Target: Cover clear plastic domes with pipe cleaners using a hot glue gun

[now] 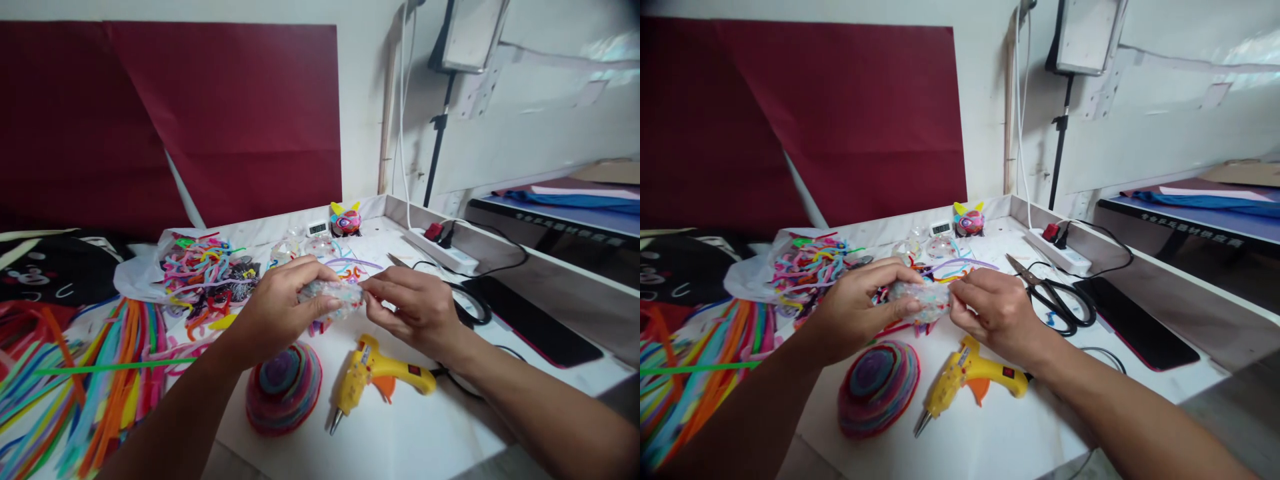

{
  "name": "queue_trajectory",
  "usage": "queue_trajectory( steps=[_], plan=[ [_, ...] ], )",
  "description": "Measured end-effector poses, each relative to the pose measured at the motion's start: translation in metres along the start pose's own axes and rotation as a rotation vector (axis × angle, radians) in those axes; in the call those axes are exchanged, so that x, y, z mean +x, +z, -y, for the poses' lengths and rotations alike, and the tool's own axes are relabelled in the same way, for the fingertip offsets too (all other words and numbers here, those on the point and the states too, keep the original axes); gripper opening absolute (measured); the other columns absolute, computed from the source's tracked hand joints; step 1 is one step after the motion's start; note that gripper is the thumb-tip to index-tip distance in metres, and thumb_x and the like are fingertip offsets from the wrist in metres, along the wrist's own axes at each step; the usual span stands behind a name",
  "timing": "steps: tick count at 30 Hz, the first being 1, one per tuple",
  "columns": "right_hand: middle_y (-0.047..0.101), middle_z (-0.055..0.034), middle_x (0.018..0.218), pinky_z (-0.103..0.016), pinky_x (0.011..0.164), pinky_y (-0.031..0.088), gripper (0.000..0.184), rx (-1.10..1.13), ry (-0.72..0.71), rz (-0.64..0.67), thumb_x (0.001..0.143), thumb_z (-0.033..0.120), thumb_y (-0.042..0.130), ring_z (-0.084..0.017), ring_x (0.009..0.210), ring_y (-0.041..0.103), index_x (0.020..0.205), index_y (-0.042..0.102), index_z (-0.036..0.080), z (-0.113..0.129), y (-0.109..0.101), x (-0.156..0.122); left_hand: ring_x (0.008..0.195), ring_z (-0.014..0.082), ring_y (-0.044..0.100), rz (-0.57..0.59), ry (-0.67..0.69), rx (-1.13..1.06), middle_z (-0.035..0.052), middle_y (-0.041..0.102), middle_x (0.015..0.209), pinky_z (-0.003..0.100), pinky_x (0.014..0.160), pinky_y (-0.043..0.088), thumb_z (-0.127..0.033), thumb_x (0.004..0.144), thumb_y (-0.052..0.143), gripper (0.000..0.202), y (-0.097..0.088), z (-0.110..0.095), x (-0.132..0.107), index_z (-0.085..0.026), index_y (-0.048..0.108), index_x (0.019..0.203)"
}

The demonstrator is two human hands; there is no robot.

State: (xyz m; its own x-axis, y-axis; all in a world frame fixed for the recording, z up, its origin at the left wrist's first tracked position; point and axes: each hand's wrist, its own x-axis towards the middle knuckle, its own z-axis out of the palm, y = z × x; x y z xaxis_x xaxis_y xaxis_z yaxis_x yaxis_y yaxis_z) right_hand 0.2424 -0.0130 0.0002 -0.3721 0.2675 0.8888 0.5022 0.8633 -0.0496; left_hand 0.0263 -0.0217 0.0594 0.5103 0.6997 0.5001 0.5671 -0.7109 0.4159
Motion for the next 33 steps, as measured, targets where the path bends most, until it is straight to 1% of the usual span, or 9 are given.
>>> queue_trajectory(
  steps=[5, 10, 17, 21, 23, 26, 28, 31, 33],
  plan=[
    [0.068, -0.0048, 0.071, -0.024, 0.057, 0.047, 0.013, -0.090, 0.010, -0.056, 0.086, 0.009, 0.059, -0.014, 0.063, 0.064, 0.077, 0.067, 0.016, 0.000, 0.004, -0.004, 0.085, 0.0159, 0.062, -0.020, -0.054, -0.005, 0.0000, 0.068, 0.089, 0.025, 0.079, 0.044, -0.025, 0.080, 0.069, 0.013, 0.007, 0.001, 0.001, -0.017, 0.067, 0.089],
    [0.067, -0.0041, 0.068, -0.024, 0.057, 0.046, 0.018, -0.125, 0.066, -0.059, 0.086, 0.010, 0.057, -0.013, 0.061, 0.062, 0.072, 0.066, 0.017, 0.002, 0.005, -0.004, 0.090, 0.0177, 0.061, -0.017, -0.116, -0.022, 0.0013, 0.068, 0.093, 0.028, 0.083, 0.044, -0.028, 0.081, 0.068, 0.015, 0.012, 0.002, 0.002, -0.018, 0.066, 0.091],
    [0.067, -0.0025, 0.066, -0.022, 0.054, 0.046, 0.018, -0.174, 0.091, -0.112, 0.086, 0.011, 0.057, -0.012, 0.060, 0.062, 0.073, 0.066, 0.019, 0.004, 0.009, -0.004, 0.092, 0.0188, 0.061, -0.015, -0.154, -0.054, 0.0024, 0.067, 0.094, 0.029, 0.084, 0.043, -0.029, 0.082, 0.066, 0.015, 0.015, -0.002, 0.001, -0.018, 0.065, 0.092],
    [0.067, -0.0038, 0.068, -0.022, 0.054, 0.046, 0.015, -0.075, 0.081, -0.056, 0.090, 0.011, 0.056, -0.012, 0.058, 0.060, 0.081, 0.066, 0.017, 0.000, 0.006, -0.003, 0.089, 0.0197, 0.061, -0.008, -0.225, -0.131, 0.0029, 0.067, 0.094, 0.030, 0.080, 0.045, -0.033, 0.080, 0.067, 0.020, 0.012, 0.002, 0.001, -0.018, 0.066, 0.094],
    [0.069, -0.0062, 0.074, -0.024, 0.060, 0.049, 0.013, -0.036, 0.049, -0.009, 0.091, 0.012, 0.054, -0.014, 0.066, 0.064, 0.090, 0.067, 0.015, -0.004, 0.004, -0.003, 0.089, 0.0205, 0.061, -0.014, -0.250, -0.144, 0.0029, 0.068, 0.093, 0.031, 0.079, 0.045, -0.034, 0.079, 0.067, 0.022, 0.010, 0.004, 0.001, -0.018, 0.066, 0.094],
    [0.071, -0.0088, 0.085, -0.027, 0.068, 0.053, 0.016, -0.005, 0.019, 0.036, 0.093, 0.012, 0.052, -0.016, 0.077, 0.067, 0.101, 0.065, 0.015, -0.009, 0.002, -0.004, 0.089, 0.0209, 0.061, -0.015, -0.240, -0.102, 0.0032, 0.068, 0.093, 0.032, 0.081, 0.044, -0.033, 0.079, 0.066, 0.020, 0.006, 0.004, 0.002, -0.018, 0.067, 0.093],
    [0.071, -0.0087, 0.085, -0.026, 0.067, 0.053, 0.016, 0.024, 0.012, 0.059, 0.094, 0.012, 0.051, -0.016, 0.077, 0.067, 0.101, 0.065, 0.016, -0.010, 0.001, -0.004, 0.089, 0.0204, 0.061, 0.001, -0.220, -0.072, 0.0028, 0.069, 0.093, 0.031, 0.083, 0.044, -0.031, 0.079, 0.066, 0.018, 0.004, 0.002, 0.002, -0.018, 0.067, 0.092],
    [0.071, -0.0078, 0.082, -0.025, 0.063, 0.051, 0.015, 0.041, 0.009, 0.095, 0.094, 0.013, 0.052, -0.015, 0.072, 0.066, 0.095, 0.066, 0.016, -0.008, -0.001, -0.004, 0.088, 0.0192, 0.062, 0.022, -0.192, -0.049, 0.0013, 0.069, 0.092, 0.029, 0.082, 0.045, -0.028, 0.079, 0.067, 0.014, 0.004, -0.001, 0.001, -0.019, 0.067, 0.089],
    [0.071, -0.0072, 0.079, -0.024, 0.061, 0.050, 0.015, 0.050, 0.028, 0.081, 0.092, 0.012, 0.053, -0.014, 0.068, 0.066, 0.089, 0.067, 0.016, -0.005, 0.000, -0.004, 0.087, 0.0184, 0.062, 0.027, -0.174, -0.042, 0.0004, 0.069, 0.090, 0.028, 0.082, 0.045, -0.026, 0.079, 0.067, 0.011, 0.006, -0.003, 0.000, -0.019, 0.066, 0.087]
  ],
)
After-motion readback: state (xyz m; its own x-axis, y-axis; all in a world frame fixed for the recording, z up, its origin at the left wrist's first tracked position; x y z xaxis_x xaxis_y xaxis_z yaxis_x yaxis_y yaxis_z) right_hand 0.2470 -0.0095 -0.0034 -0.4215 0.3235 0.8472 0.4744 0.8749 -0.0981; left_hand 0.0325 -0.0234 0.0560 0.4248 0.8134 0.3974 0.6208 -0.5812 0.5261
